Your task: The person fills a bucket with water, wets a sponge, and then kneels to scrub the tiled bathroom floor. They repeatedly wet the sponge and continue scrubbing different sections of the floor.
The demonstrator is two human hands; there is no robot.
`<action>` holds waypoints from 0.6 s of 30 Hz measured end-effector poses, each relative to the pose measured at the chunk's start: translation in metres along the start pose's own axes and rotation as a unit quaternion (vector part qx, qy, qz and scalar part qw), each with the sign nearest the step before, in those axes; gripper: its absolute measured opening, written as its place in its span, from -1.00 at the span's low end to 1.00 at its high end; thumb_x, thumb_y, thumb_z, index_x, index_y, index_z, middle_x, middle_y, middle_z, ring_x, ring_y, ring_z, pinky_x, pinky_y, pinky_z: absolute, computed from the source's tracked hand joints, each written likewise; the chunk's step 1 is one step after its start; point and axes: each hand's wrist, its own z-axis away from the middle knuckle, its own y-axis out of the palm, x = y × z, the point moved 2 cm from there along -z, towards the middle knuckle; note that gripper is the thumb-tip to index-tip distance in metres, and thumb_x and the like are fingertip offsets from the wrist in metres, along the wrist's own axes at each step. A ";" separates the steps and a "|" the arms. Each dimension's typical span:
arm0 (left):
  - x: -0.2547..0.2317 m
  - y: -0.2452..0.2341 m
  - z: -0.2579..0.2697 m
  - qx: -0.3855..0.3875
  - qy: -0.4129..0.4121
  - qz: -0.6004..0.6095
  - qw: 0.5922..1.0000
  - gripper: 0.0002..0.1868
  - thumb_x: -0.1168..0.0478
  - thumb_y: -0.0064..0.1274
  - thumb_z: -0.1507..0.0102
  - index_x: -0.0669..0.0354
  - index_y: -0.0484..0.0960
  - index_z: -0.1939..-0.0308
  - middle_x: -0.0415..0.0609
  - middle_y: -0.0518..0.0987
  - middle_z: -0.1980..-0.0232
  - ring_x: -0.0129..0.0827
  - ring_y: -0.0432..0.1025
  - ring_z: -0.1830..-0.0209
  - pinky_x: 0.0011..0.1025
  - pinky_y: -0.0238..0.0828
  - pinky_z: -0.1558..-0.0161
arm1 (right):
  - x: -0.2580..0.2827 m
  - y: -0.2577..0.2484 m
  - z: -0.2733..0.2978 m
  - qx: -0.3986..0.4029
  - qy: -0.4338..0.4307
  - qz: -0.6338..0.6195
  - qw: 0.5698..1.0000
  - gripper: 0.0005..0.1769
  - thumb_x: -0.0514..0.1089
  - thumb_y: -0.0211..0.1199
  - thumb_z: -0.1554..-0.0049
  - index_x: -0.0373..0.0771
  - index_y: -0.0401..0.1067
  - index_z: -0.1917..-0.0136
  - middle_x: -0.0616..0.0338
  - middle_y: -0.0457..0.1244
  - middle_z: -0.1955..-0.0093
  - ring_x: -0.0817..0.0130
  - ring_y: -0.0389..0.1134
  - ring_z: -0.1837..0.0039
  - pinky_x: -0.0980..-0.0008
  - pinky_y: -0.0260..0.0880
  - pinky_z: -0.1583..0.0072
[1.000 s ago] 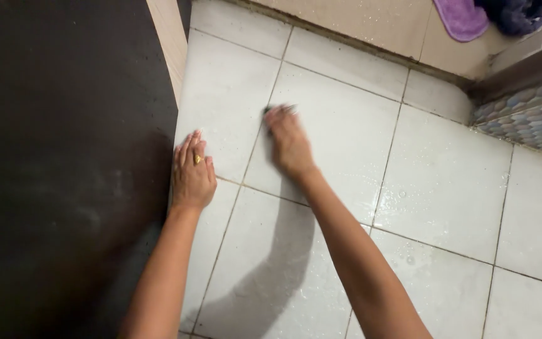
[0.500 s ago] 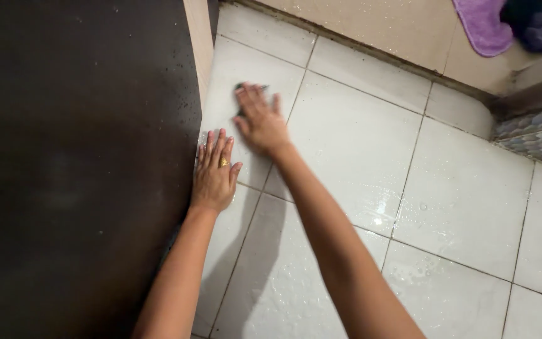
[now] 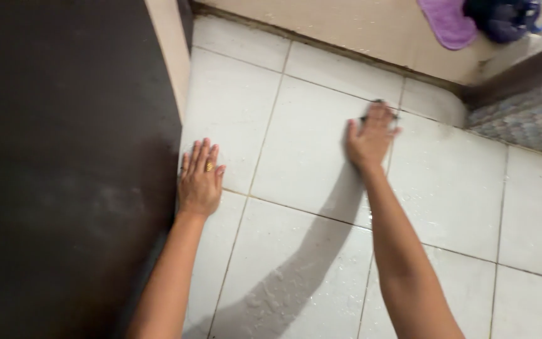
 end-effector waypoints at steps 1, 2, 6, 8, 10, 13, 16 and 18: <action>0.003 0.002 -0.002 -0.004 0.006 -0.008 1.000 -0.47 0.04 -0.14 -0.44 0.25 0.41 -0.42 0.18 0.25 -0.57 0.04 0.09 -0.60 0.06 -0.02 -0.51 | 0.013 0.002 0.007 -0.013 -0.052 -0.024 0.998 -0.09 0.27 -0.08 -0.27 -0.23 -0.15 -0.70 0.01 -0.28 -0.76 0.02 -0.40 -0.75 -0.35 -0.51 -0.58; 0.005 0.005 -0.002 -0.004 0.009 -0.014 1.000 -0.47 0.04 -0.14 -0.44 0.24 0.42 -0.42 0.18 0.27 -0.57 0.05 0.10 -0.59 0.07 0.00 -0.50 | 0.023 0.002 0.018 -0.023 -0.104 -0.045 0.993 -0.10 0.25 -0.05 -0.26 -0.22 -0.11 -0.69 0.03 -0.24 -0.76 0.00 -0.38 -0.75 -0.34 -0.49 -0.59; 0.010 0.015 -0.002 -0.004 0.005 -0.037 0.999 -0.51 0.07 -0.14 -0.46 0.25 0.45 -0.40 0.19 0.31 -0.56 0.06 0.14 -0.60 0.10 0.06 -0.51 | 0.038 -0.009 0.068 0.055 -0.260 -0.075 0.961 -0.22 0.20 -0.02 -0.29 -0.10 -0.02 -0.67 0.08 -0.16 -0.73 0.08 -0.28 -0.73 -0.24 -0.46 -0.61; 0.012 0.017 -0.005 0.006 0.007 -0.080 0.997 -0.50 0.05 -0.13 -0.46 0.27 0.46 -0.39 0.27 0.33 -0.55 0.11 0.15 -0.59 0.11 0.03 -0.52 | 0.012 -0.025 0.085 0.071 -0.245 -0.082 0.963 -0.25 0.20 -0.05 -0.29 -0.06 0.00 -0.66 0.12 -0.14 -0.74 0.12 -0.26 -0.74 -0.20 -0.46 -0.62; 0.002 0.026 -0.009 0.027 -0.008 -0.134 0.991 -0.43 -0.03 -0.12 -0.47 0.32 0.44 -0.40 0.35 0.30 -0.55 0.15 0.11 -0.61 0.10 -0.04 -0.56 | -0.020 -0.037 0.093 0.067 -0.209 -0.077 0.973 -0.25 0.22 -0.06 -0.29 -0.05 0.00 -0.65 0.13 -0.15 -0.74 0.14 -0.26 -0.74 -0.20 -0.48 -0.62; -0.030 0.041 -0.020 0.041 -0.042 -0.161 0.985 -0.26 -0.18 -0.15 -0.46 0.38 0.33 -0.48 0.49 0.13 -0.58 0.23 -0.07 -0.65 0.11 -0.22 -0.59 | -0.091 -0.055 0.098 0.033 -0.123 -0.046 0.991 -0.21 0.25 -0.07 -0.28 -0.09 -0.03 -0.66 0.11 -0.18 -0.74 0.13 -0.29 -0.74 -0.24 -0.52 -0.60; -0.096 0.066 -0.019 0.045 -0.052 -0.074 0.995 -0.18 -0.22 -0.21 -0.39 0.24 0.15 -0.58 0.45 -0.13 -0.63 0.23 -0.32 -0.66 0.20 -0.43 -0.52 | -0.158 -0.061 0.108 0.018 -0.039 -0.021 0.999 -0.16 0.27 -0.09 -0.28 -0.14 -0.08 -0.68 0.10 -0.25 -0.74 0.13 -0.37 -0.73 -0.27 -0.56 -0.57; -0.144 0.081 -0.019 0.087 -0.027 -0.061 0.994 -0.19 -0.21 -0.23 -0.38 0.07 0.09 -0.63 0.24 -0.18 -0.69 0.12 -0.38 -0.69 0.26 -0.50 -0.52 | -0.202 -0.065 0.121 0.006 0.031 -0.020 0.999 -0.14 0.30 -0.09 -0.29 -0.20 -0.10 -0.67 0.02 -0.30 -0.74 0.10 -0.42 -0.72 -0.27 -0.59 -0.56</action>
